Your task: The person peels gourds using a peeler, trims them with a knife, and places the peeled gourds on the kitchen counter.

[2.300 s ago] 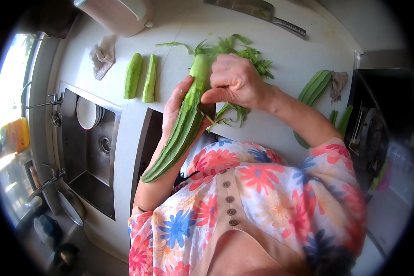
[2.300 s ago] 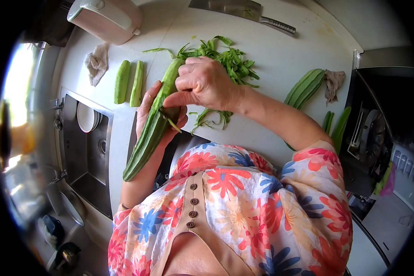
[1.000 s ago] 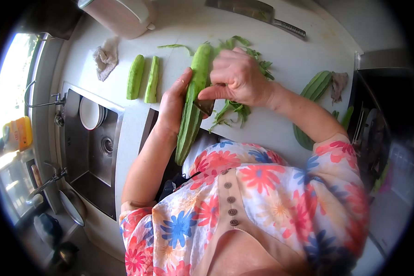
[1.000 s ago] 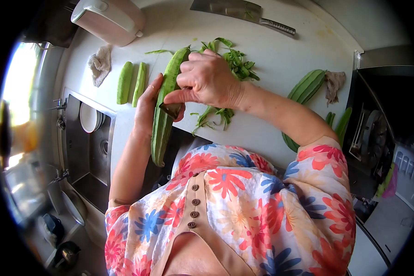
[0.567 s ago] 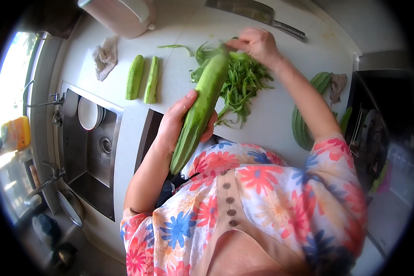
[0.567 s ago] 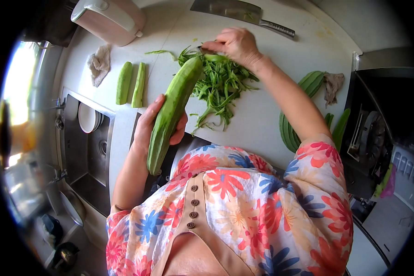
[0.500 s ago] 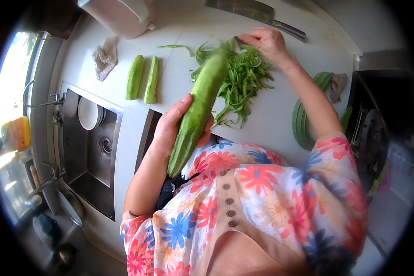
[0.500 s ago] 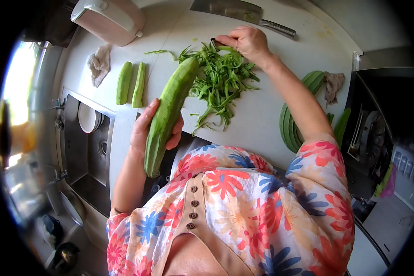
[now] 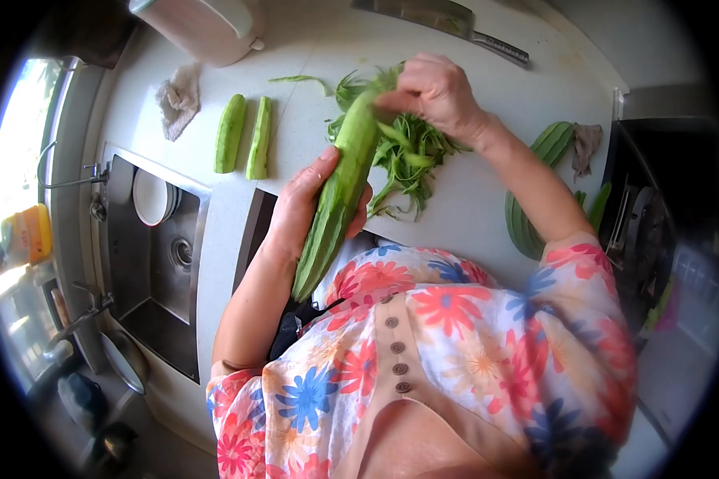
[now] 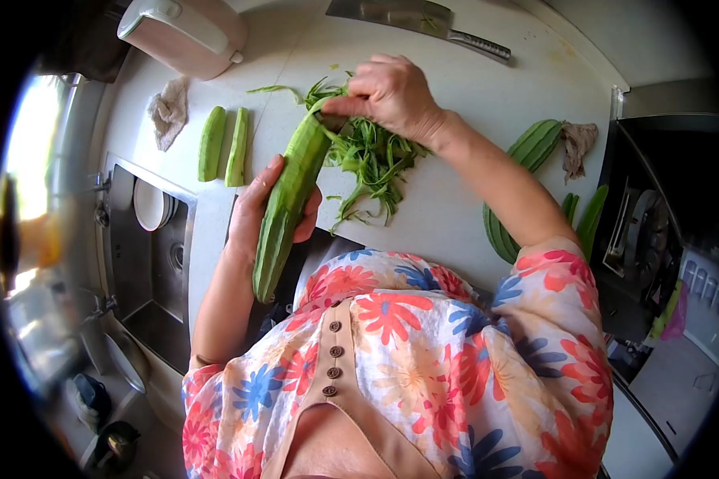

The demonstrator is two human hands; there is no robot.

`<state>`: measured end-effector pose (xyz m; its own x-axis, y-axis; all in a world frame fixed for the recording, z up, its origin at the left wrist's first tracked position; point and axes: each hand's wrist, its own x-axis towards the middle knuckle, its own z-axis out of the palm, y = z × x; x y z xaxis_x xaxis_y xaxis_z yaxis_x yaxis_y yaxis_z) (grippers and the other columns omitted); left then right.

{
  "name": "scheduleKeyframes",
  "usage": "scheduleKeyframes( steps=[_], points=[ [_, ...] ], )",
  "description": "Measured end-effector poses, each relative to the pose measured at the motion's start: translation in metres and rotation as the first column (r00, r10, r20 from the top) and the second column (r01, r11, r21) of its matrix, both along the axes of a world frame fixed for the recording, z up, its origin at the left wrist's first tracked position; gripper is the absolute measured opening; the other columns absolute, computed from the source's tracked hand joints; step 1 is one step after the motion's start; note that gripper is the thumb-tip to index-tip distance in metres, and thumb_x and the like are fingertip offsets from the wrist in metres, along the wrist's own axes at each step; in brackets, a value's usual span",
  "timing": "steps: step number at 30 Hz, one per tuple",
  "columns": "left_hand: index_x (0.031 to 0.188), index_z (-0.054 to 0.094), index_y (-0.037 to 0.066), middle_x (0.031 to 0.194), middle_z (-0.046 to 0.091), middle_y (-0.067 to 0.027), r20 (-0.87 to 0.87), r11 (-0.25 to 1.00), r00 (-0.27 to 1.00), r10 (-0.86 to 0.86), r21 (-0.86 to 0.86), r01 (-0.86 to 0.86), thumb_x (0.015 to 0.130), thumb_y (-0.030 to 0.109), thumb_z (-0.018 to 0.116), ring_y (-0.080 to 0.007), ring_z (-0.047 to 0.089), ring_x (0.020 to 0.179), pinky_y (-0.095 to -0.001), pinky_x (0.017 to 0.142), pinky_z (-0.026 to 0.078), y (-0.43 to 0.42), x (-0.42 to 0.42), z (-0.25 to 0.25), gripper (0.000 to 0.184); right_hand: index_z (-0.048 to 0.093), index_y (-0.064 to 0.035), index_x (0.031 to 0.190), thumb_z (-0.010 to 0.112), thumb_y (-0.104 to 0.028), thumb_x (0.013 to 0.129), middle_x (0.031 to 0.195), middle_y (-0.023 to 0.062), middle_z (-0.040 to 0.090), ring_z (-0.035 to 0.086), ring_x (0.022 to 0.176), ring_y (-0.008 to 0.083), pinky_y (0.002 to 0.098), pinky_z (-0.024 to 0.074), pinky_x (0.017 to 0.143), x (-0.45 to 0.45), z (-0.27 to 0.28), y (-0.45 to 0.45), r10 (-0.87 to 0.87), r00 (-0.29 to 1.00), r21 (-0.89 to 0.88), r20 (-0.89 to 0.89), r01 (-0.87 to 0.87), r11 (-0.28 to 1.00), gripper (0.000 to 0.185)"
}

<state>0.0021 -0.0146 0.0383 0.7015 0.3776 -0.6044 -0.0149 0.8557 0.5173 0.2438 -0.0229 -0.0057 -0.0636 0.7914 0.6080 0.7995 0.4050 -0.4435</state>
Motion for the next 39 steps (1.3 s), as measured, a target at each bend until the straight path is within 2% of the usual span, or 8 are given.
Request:
scheduleKeyframes(
  steps=[2, 6, 11, 20, 29, 31, 34, 39],
  points=[
    [0.108, 0.051, 0.002, 0.069, 0.053, -0.0136, -0.087, 0.999, 0.996, -0.002, 0.047, 0.006, 0.094, 0.048, 0.037, -0.02, 0.047, 0.043, -0.0276, 0.037, 0.037, -0.005, -0.002, 0.009, 0.05, 0.051, -0.0085, 0.049, 0.069, -0.047, 0.073, 0.049, 0.0023, 0.043, 0.046, 0.05, 0.02, 0.0334, 0.0378, 0.049, 0.021, -0.007, 0.002, -0.079, 0.997, -0.064, 0.016, 0.08, 0.995, 0.049],
    [0.104, 0.054, 0.006, 0.076, 0.058, -0.0131, 0.187, 0.993, 0.982, -0.03, -0.103, 0.05, 0.091, 0.051, 0.044, -0.0235, 0.053, 0.05, -0.0306, 0.044, 0.042, 0.005, -0.018, -0.004, 0.048, 0.052, -0.0077, 0.05, 0.069, -0.045, 0.073, 0.05, 0.003, 0.044, 0.047, 0.05, 0.0201, 0.0333, 0.0379, 0.048, 0.043, -0.012, -0.004, -0.195, 0.98, -0.124, 0.04, 0.198, 0.972, 0.048],
    [0.101, 0.055, 0.004, 0.077, 0.059, -0.012, 0.049, 0.996, 0.997, 0.062, -0.073, -0.058, 0.09, 0.046, 0.051, -0.0225, 0.055, 0.052, -0.0306, 0.044, 0.043, 0.009, -0.004, -0.011, 0.043, 0.051, -0.0093, 0.054, 0.071, -0.039, 0.075, 0.056, 0.0014, 0.043, 0.042, 0.056, 0.0189, 0.0318, 0.0343, 0.053, -0.031, 0.017, -0.023, 0.072, 0.994, -0.063, -0.085, -0.077, 0.995, 0.041],
    [0.097, 0.055, 0.0, 0.071, 0.059, -0.0142, -0.025, 0.995, 0.998, 0.057, -0.081, -0.059, 0.09, 0.035, 0.053, -0.0238, 0.057, 0.051, -0.0312, 0.041, 0.045, 0.011, 0.001, -0.011, 0.036, 0.046, -0.0106, 0.051, 0.071, -0.041, 0.073, 0.055, 0.0017, 0.04, 0.042, 0.056, 0.0196, 0.0326, 0.0326, 0.053, -0.048, 0.01, -0.023, 0.126, 0.992, -0.033, -0.026, -0.127, 0.991, 0.045],
    [0.1, 0.053, 0.002, 0.069, 0.054, -0.014, 0.136, 0.997, 0.991, 0.02, -0.075, -0.01, 0.093, 0.041, 0.043, -0.0201, 0.048, 0.047, -0.0291, 0.04, 0.04, 0.011, -0.013, 0.001, 0.041, 0.052, -0.0072, 0.048, 0.066, -0.043, 0.078, 0.047, 0.0032, 0.042, 0.044, 0.046, 0.0189, 0.0341, 0.0366, 0.047, 0.035, -0.02, -0.014, -0.256, 0.967, -0.122, 0.007, 0.255, 0.959, 0.049],
    [0.103, 0.052, 0.001, 0.068, 0.051, -0.0139, 0.081, 0.995, 0.996, 0.048, -0.087, -0.041, 0.095, 0.045, 0.035, -0.0195, 0.045, 0.042, -0.0285, 0.037, 0.037, 0.011, -0.008, -0.004, 0.047, 0.059, -0.0057, 0.058, 0.069, -0.032, 0.079, 0.053, 0.0036, 0.044, 0.042, 0.052, 0.0185, 0.0312, 0.0352, 0.05, 0.006, -0.006, -0.022, -0.107, 0.991, -0.189, -0.082, 0.09, 0.978, 0.035],
    [0.098, 0.053, 0.001, 0.066, 0.052, -0.0131, 0.04, 0.997, 0.998, 0.041, -0.061, -0.038, 0.094, 0.046, 0.034, -0.0208, 0.047, 0.042, -0.029, 0.037, 0.037, 0.011, 0.0, -0.013, 0.049, 0.046, -0.0096, 0.052, 0.072, -0.037, 0.073, 0.056, 0.0021, 0.04, 0.042, 0.057, 0.0199, 0.0329, 0.0339, 0.054, -0.039, 0.02, -0.032, 0.074, 0.994, -0.121, -0.079, -0.083, 0.989, 0.044],
    [0.095, 0.053, 0.001, 0.064, 0.052, -0.0119, -0.057, 0.995, 0.996, 0.067, -0.064, -0.07, 0.094, 0.047, 0.034, -0.0201, 0.046, 0.041, -0.0292, 0.037, 0.037, 0.012, 0.008, -0.011, 0.05, 0.045, -0.011, 0.051, 0.07, -0.042, 0.074, 0.056, 0.002, 0.039, 0.041, 0.056, 0.0197, 0.033, 0.032, 0.052, -0.055, 0.019, -0.03, 0.099, 0.994, 0.009, -0.036, -0.099, 0.995, 0.046]
  ],
)
